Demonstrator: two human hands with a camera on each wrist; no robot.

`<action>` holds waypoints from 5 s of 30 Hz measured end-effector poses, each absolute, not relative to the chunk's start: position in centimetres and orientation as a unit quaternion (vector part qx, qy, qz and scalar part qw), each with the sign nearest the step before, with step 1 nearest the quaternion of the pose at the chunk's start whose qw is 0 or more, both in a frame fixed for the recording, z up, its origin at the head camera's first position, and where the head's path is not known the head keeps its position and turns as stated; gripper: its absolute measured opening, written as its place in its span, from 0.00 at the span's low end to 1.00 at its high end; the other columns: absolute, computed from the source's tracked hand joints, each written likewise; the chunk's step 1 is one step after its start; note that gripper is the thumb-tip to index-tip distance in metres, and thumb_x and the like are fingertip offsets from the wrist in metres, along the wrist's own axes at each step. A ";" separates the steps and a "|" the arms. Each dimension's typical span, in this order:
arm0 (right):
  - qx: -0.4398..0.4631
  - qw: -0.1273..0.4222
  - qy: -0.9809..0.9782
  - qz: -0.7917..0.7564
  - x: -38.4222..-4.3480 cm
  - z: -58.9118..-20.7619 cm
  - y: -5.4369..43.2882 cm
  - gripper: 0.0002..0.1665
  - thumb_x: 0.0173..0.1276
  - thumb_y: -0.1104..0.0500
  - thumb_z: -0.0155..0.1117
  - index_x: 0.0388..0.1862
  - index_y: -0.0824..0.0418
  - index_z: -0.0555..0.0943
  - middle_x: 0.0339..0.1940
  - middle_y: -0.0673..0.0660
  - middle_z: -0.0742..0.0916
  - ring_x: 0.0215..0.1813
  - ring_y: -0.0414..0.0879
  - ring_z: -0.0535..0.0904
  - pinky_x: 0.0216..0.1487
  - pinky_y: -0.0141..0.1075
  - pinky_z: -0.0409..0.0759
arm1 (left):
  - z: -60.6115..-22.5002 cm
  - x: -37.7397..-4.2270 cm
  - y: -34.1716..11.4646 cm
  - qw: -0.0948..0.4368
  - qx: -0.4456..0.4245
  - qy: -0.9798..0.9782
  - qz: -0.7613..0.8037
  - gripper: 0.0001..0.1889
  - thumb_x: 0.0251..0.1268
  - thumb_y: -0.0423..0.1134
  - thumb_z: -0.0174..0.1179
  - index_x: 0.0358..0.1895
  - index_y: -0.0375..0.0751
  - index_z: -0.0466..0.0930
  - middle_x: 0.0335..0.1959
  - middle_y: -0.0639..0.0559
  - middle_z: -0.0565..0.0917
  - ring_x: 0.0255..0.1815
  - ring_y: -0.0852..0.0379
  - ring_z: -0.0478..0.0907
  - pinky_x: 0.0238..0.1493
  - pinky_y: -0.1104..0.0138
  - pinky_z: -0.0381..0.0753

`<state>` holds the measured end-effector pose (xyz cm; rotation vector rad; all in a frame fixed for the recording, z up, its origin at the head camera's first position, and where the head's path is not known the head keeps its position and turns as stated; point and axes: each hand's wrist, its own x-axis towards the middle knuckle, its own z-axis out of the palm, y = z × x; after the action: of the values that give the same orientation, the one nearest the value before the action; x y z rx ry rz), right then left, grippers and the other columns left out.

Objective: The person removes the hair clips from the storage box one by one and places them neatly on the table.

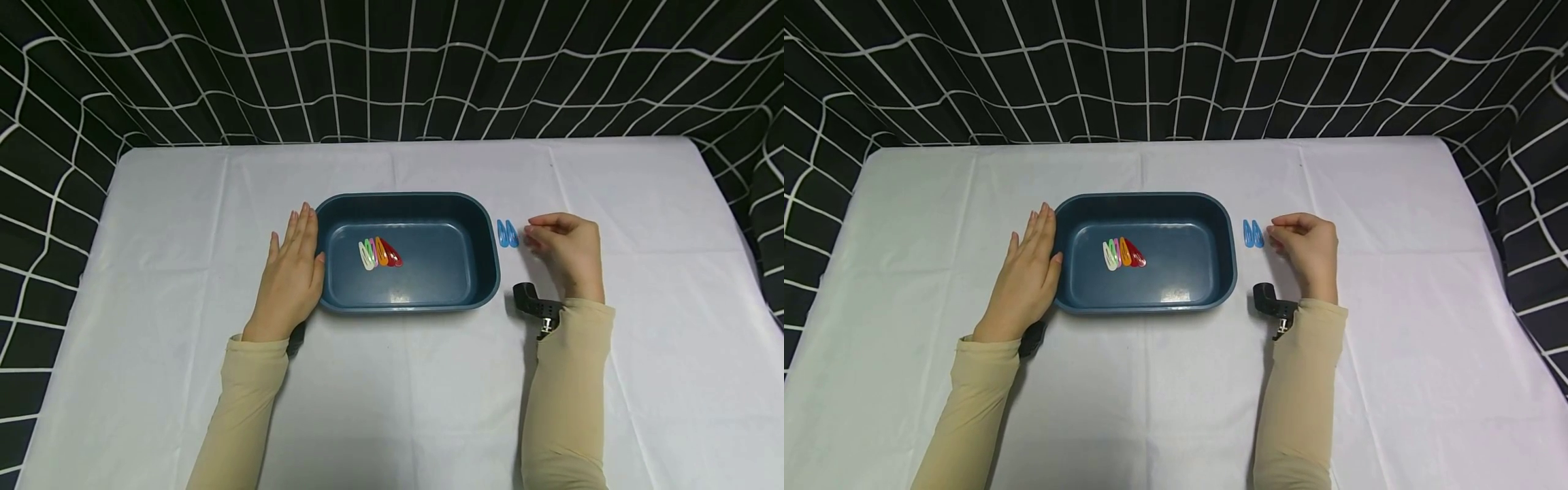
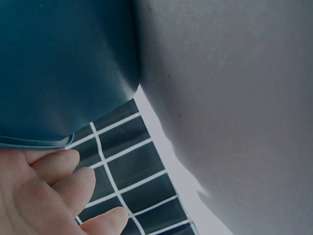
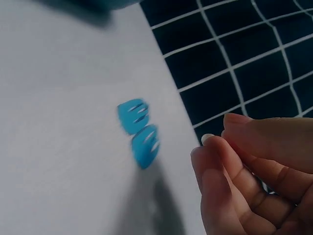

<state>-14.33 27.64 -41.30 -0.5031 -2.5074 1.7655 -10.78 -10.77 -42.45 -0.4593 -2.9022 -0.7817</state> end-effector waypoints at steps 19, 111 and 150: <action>-0.069 0.037 -0.750 0.657 -13.4 -37.9 25.7 0.05 0.58 0.70 0.67 0.34 0.67 0.85 0.27 0.48 0.87 0.30 0.40 0.84 0.32 0.27 0.80 | -42.5 -10.8 -10.8 0.049 -0.152 -0.954 -0.254 0.30 0.71 0.37 0.44 0.72 0.27 0.50 0.74 0.40 0.49 0.75 0.45 0.45 0.68 0.42 0.44; 0.118 -0.230 -0.855 0.449 -18.9 -39.1 13.4 0.06 0.61 0.69 0.61 0.36 0.70 0.83 0.31 0.58 0.86 0.31 0.46 0.80 0.36 0.36 0.80 | -42.7 -10.9 -10.4 0.058 -0.147 -0.957 -0.243 0.31 0.70 0.37 0.46 0.72 0.29 0.50 0.74 0.41 0.50 0.74 0.44 0.47 0.68 0.43 0.46; 0.185 -0.263 -0.891 0.320 -19.3 -41.2 12.5 0.05 0.52 0.67 0.72 0.28 0.64 0.83 0.24 0.52 0.84 0.28 0.40 0.75 0.31 0.31 0.74 | -42.6 -11.0 -10.5 0.065 -0.149 -0.956 -0.245 0.31 0.70 0.37 0.46 0.72 0.29 0.50 0.74 0.41 0.50 0.74 0.44 0.47 0.68 0.43 0.46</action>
<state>-19.33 12.48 -41.25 0.7044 -3.3940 1.2185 -10.99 -10.53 -42.63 -0.4504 -2.8849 -0.7401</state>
